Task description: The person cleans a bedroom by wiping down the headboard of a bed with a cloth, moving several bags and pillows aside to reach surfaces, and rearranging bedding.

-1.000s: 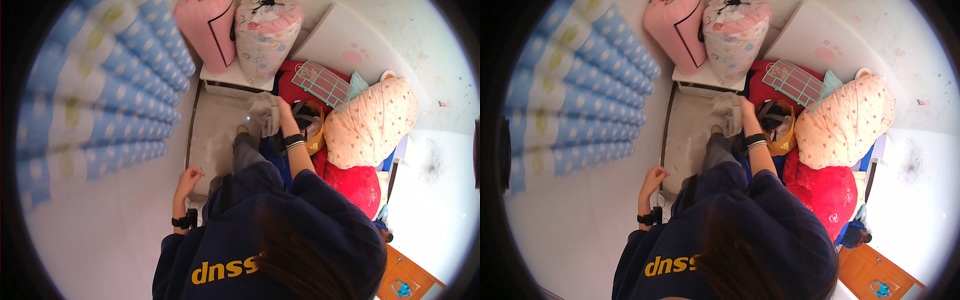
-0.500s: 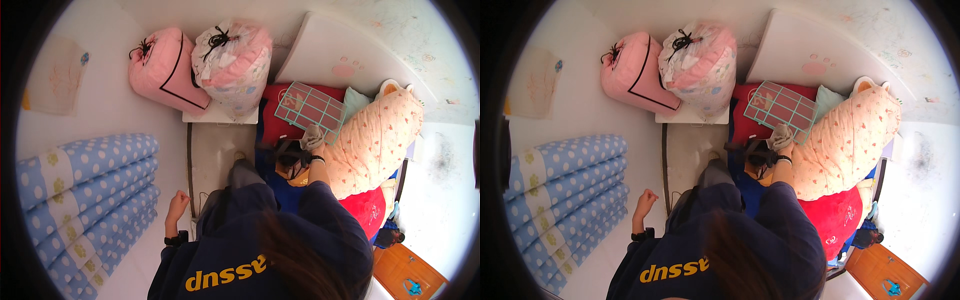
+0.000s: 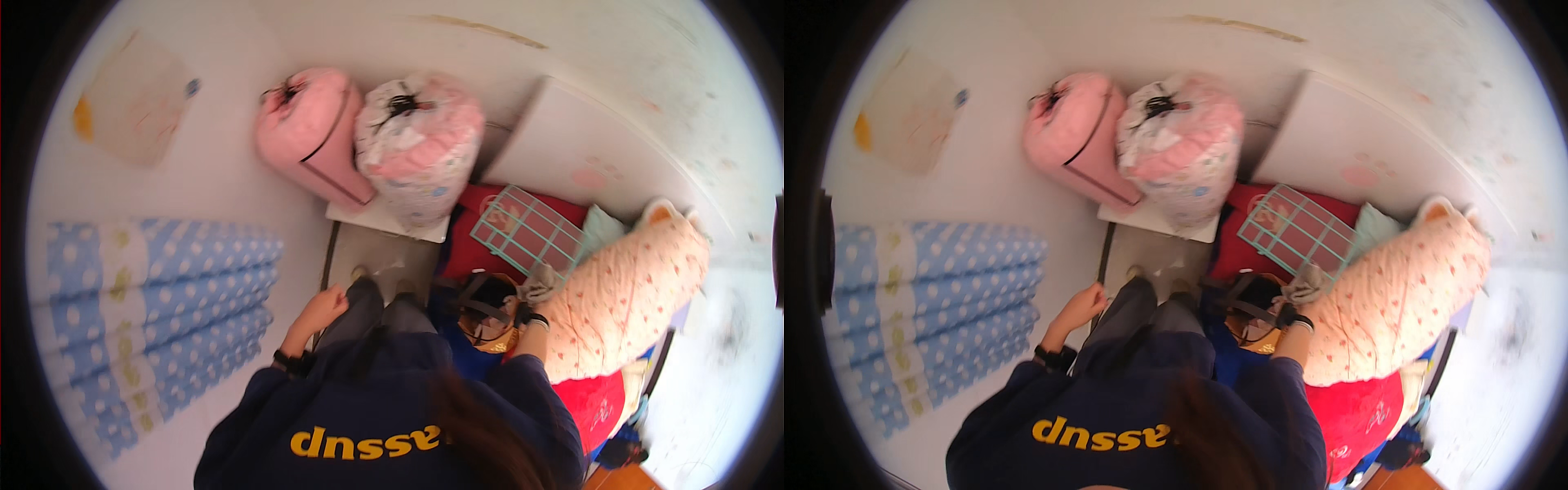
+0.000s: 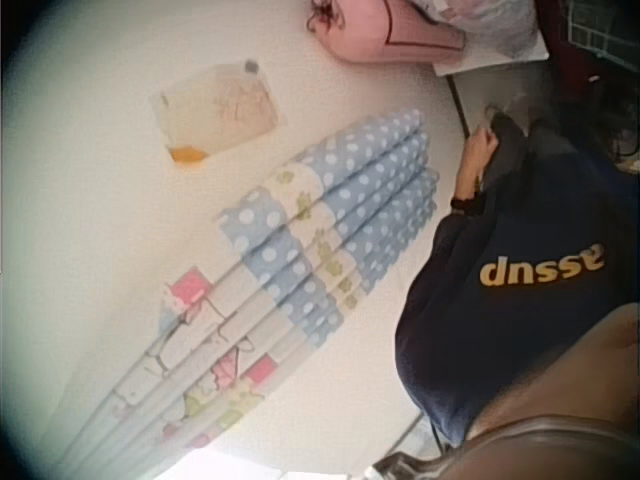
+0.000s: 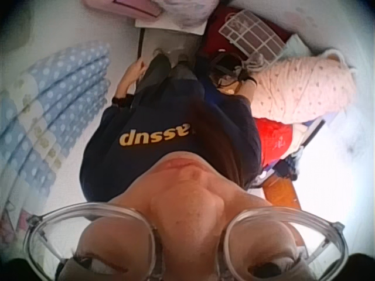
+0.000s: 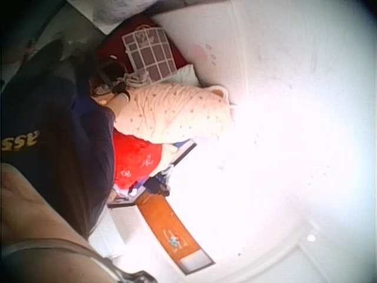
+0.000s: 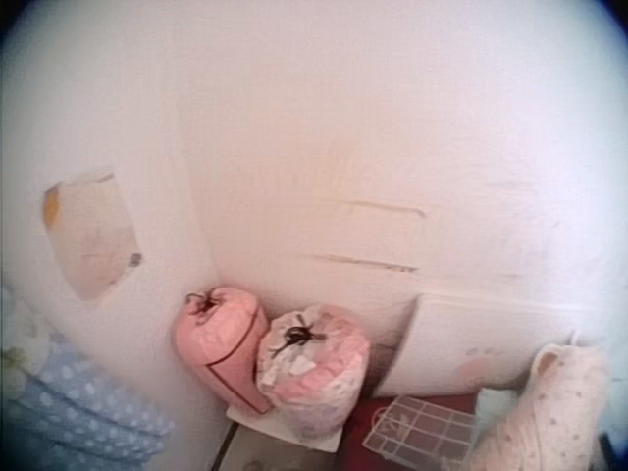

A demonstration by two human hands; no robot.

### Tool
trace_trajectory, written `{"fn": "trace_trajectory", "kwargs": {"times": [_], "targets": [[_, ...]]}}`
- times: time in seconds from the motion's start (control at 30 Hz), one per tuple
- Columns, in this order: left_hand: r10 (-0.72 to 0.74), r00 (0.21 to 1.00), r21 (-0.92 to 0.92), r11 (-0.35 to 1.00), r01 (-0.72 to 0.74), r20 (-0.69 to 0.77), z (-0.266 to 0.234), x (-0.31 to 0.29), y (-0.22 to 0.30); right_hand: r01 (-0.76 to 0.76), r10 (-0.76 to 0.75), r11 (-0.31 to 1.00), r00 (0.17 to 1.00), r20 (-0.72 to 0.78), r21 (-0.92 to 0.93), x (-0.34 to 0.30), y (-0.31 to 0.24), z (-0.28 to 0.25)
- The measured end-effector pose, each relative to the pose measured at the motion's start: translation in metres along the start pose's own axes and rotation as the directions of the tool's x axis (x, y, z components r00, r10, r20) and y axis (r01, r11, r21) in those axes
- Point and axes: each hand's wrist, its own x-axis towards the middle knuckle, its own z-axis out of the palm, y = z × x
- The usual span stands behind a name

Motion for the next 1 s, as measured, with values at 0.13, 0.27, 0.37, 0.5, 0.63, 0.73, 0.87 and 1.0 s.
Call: {"fn": "trace_trajectory", "kwargs": {"times": [0.13, 0.27, 0.37, 0.5, 0.63, 0.73, 0.87, 1.0], "targets": [[0.090, 0.996, 0.063, 0.994, -0.090, 0.009, -0.005, 0.013, 0.010, -0.018, -0.303, 0.666, 0.907, -0.293, -0.745, -0.009, 0.001, 0.030], [0.148, 0.988, -0.089, 0.984, -0.151, -0.045, -0.013, 0.033, 0.031, 0.276, -0.482, 0.393, 0.874, 0.059, -0.877, -0.042, -0.054, 0.140], [0.263, 0.963, -0.305, 0.913, -0.270, -0.065, -0.016, 0.065, 0.050, 0.289, -0.151, 0.930, 0.863, -0.482, 0.226, -0.043, -0.068, 0.133], [0.325, 0.942, -0.583, 0.782, -0.219, 0.082, -0.030, 0.092, 0.091, 0.364, -0.289, 0.931, 0.695, -0.658, -0.024, -0.082, -0.082, 0.173], [0.428, 0.899, -0.646, 0.713, -0.272, 0.093, -0.054, 0.103, 0.131, 0.358, -0.391, 0.913, 0.643, -0.658, -0.194, -0.102, -0.084, 0.220], [0.457, 0.887, -0.771, 0.588, -0.244, 0.068, -0.074, 0.101, 0.152, 0.355, -0.439, 0.897, 0.664, -0.605, -0.263, -0.104, -0.084, 0.259], [0.506, 0.856, -0.944, 0.322, -0.069, 0.110, -0.117, 0.083, 0.158, 0.350, -0.450, 0.891, 0.765, -0.461, -0.289, -0.091, -0.081, 0.320], [0.333, 0.928, -0.886, 0.362, -0.288, -0.166, -0.149, 0.091, 0.146, 0.354, -0.436, 0.888, 0.850, -0.295, -0.292, -0.078, -0.090, 0.382]]}}
